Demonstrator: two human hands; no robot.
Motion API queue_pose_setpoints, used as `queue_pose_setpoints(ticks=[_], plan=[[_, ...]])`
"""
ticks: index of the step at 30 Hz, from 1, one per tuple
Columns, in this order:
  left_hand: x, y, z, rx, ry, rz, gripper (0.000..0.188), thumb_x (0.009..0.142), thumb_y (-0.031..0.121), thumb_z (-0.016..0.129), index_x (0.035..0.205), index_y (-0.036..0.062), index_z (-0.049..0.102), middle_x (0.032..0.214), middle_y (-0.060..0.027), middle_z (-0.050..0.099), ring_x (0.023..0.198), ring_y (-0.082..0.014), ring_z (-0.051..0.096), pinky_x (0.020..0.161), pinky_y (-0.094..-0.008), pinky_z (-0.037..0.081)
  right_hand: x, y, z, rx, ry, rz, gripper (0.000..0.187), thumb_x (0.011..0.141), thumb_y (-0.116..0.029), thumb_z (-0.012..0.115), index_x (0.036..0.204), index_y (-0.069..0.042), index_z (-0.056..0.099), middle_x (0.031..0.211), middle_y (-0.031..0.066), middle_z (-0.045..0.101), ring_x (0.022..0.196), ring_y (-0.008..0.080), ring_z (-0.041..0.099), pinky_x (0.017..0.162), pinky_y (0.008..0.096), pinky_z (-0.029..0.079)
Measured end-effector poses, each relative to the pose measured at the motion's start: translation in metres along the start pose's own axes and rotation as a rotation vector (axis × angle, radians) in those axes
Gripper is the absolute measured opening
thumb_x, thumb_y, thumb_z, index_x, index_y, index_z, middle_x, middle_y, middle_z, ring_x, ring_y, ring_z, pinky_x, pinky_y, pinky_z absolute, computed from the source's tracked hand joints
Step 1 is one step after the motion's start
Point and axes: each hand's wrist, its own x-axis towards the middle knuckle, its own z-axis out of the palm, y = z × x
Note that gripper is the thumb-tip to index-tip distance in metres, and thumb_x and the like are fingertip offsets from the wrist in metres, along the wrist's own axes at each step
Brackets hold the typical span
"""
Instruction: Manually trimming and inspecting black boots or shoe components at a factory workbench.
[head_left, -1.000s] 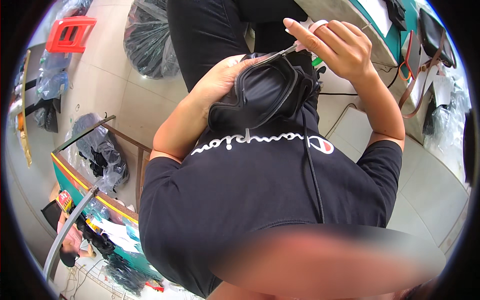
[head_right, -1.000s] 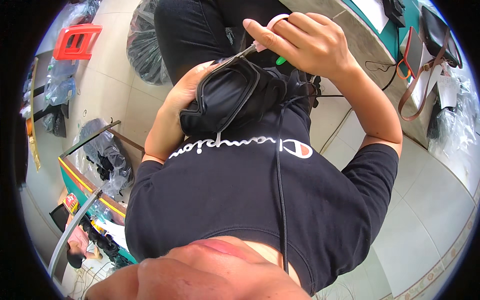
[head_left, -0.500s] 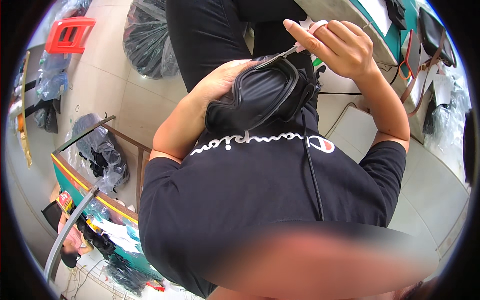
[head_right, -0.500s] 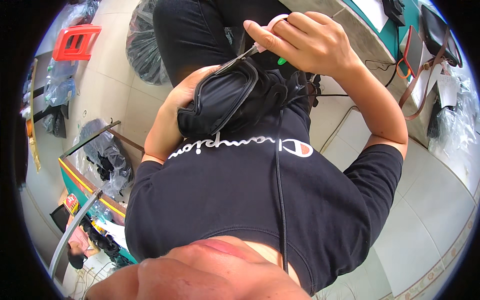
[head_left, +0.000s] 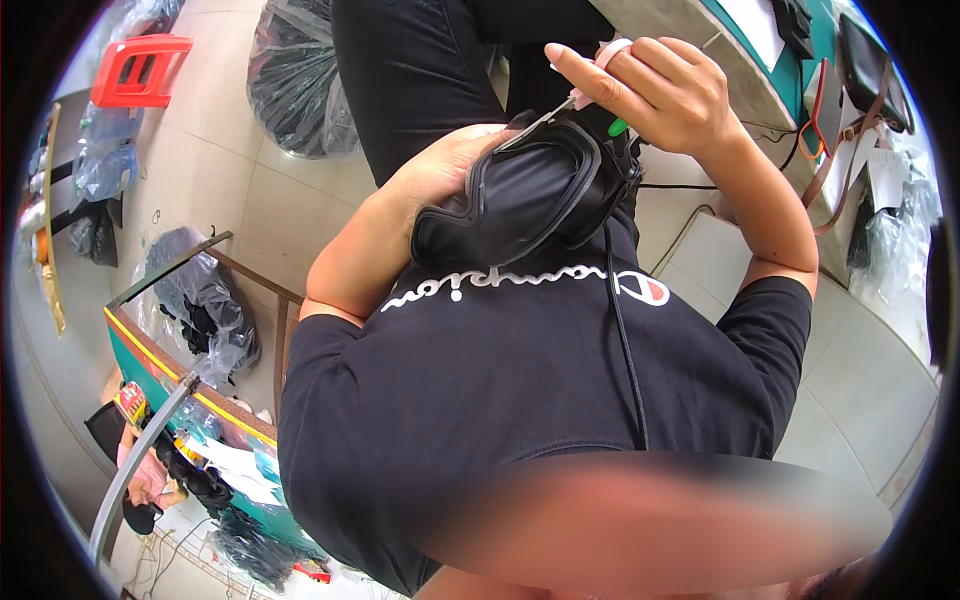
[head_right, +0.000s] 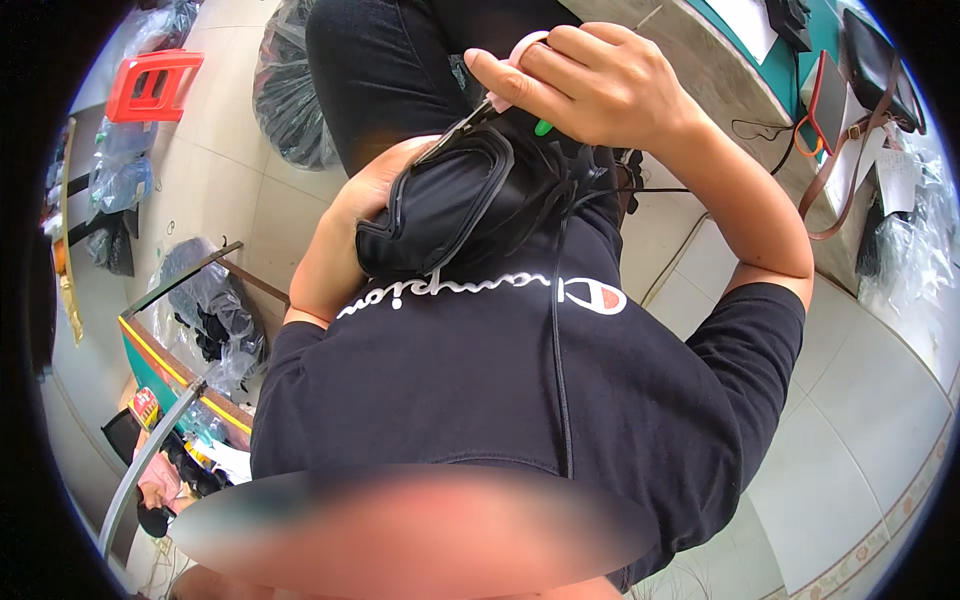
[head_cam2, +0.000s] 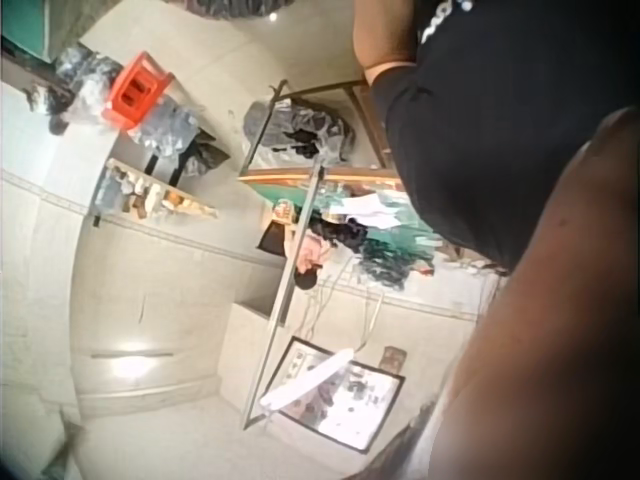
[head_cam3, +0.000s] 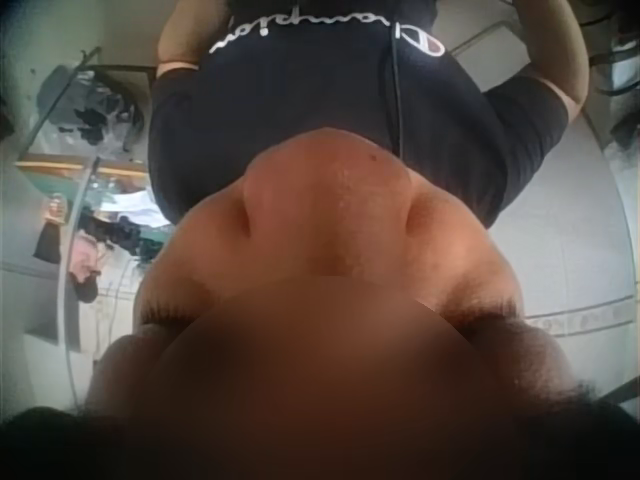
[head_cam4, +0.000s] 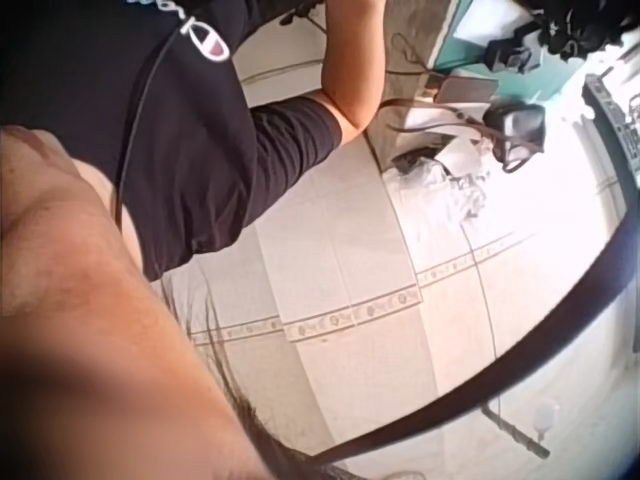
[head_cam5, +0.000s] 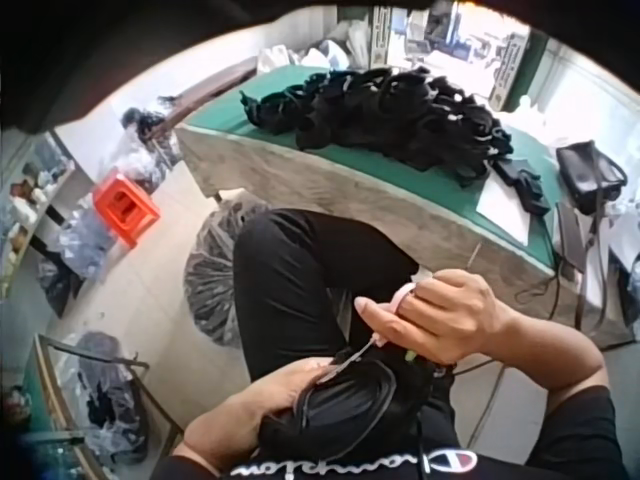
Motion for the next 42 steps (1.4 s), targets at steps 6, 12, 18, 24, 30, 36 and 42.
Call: queue_pose_setpoints(ticks=[6,12,18,24,30,36,42], plan=[[0.014,-0.001,-0.029,-0.016,-0.057,-0.049,0.030,0.093,0.025,0.058,0.104,-0.0030,0.059,0.092,-0.0076,0.066,0.077,-0.0116,0.065,0.068,-0.0246,0.056,-0.003,0.001,-0.001,-0.022,0.008,0.003,0.046,0.071,-0.023,0.071,0.116,-0.013,0.066,0.059,-0.0050,0.043,0.053,0.0066,0.044,0.049,0.0209,0.037],[0.016,0.000,-0.031,-0.011,-0.067,-0.073,0.031,0.093,0.025,0.058,0.104,-0.0030,0.059,0.092,-0.0074,0.066,0.076,-0.0116,0.065,0.068,-0.0245,0.055,0.002,-0.001,-0.004,0.009,-0.015,0.007,0.045,0.072,-0.023,0.071,0.115,-0.012,0.067,0.059,-0.0051,0.044,0.053,0.0066,0.045,0.049,0.0204,0.037],[0.015,0.001,-0.027,-0.017,-0.110,-0.060,0.025,0.093,0.018,0.056,0.107,-0.0025,0.058,0.094,-0.0050,0.065,0.076,-0.0065,0.062,0.068,-0.0201,0.053,0.004,-0.003,0.000,0.038,0.016,-0.020,0.046,0.070,-0.023,0.071,0.115,-0.010,0.066,0.059,-0.0048,0.046,0.052,0.0075,0.046,0.048,0.0207,0.037],[0.020,0.007,-0.039,0.204,-0.045,0.106,0.034,0.095,0.026,0.055,0.111,-0.0041,0.060,0.099,-0.0077,0.066,0.083,-0.0105,0.064,0.072,-0.0221,0.053,0.023,0.003,-0.022,0.878,-0.173,0.703,0.028,0.068,-0.004,0.078,0.094,-0.003,0.067,0.062,0.0019,0.058,0.053,0.0087,0.056,0.049,0.0213,0.041],[0.043,0.003,-0.055,0.637,0.044,0.327,0.031,0.097,0.021,0.049,0.105,-0.0059,0.061,0.101,-0.0095,0.065,0.087,-0.0116,0.063,0.078,-0.0233,0.051,0.024,-0.017,0.005,0.567,-0.212,0.135,0.035,0.072,-0.017,0.069,0.105,-0.005,0.061,0.070,0.0002,0.060,0.063,0.0154,0.060,0.052,0.0287,0.047],[0.040,0.002,-0.042,0.335,0.132,0.176,0.035,0.098,0.024,0.047,0.107,-0.0070,0.059,0.094,-0.0131,0.066,0.079,-0.0145,0.065,0.072,-0.0242,0.052,0.025,-0.024,0.013,0.466,-0.227,-0.011,0.037,0.075,-0.022,0.068,0.106,-0.003,0.060,0.066,-0.0002,0.055,0.062,0.0142,0.059,0.052,0.0279,0.048],[0.049,0.005,-0.058,0.320,0.167,0.282,0.030,0.098,0.024,0.049,0.107,-0.0026,0.061,0.090,-0.0080,0.066,0.076,-0.0120,0.064,0.068,-0.0237,0.051,0.028,-0.029,0.001,0.429,-0.165,0.045,0.036,0.073,-0.020,0.069,0.103,-0.002,0.061,0.062,-0.0003,0.052,0.059,0.0134,0.058,0.052,0.0272,0.047]])
